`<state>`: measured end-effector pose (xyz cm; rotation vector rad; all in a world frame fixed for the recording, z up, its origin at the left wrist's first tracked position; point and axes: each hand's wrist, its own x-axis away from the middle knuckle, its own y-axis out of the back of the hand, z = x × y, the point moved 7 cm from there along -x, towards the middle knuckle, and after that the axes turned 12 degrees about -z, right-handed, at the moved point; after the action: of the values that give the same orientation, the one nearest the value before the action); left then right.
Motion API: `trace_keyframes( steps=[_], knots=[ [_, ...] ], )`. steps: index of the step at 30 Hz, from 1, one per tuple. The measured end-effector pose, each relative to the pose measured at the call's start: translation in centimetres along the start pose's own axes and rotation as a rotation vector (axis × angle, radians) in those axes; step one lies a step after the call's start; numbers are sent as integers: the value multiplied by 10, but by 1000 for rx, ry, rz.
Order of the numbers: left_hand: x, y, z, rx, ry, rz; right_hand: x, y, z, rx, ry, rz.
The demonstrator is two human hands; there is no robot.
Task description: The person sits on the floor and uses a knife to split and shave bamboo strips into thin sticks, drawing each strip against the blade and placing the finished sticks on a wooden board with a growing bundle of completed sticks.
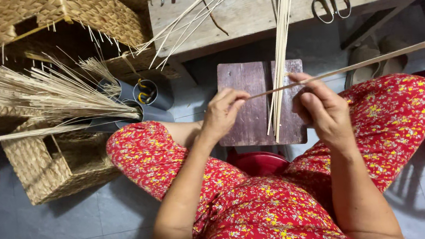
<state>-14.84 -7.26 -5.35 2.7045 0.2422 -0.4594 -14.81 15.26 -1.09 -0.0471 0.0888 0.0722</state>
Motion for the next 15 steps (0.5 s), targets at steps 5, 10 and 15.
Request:
trace_keyframes(
  steps=[5,10,15],
  knots=[
    [-3,29,-75,84,-216,-157,20,-41,-49,67,-90,74],
    [2,37,-133,262,-355,-60,33,-72,-95,166,-53,180],
    [-1,20,-135,480,-203,-18,40,-74,-69,274,169,272]
  ],
)
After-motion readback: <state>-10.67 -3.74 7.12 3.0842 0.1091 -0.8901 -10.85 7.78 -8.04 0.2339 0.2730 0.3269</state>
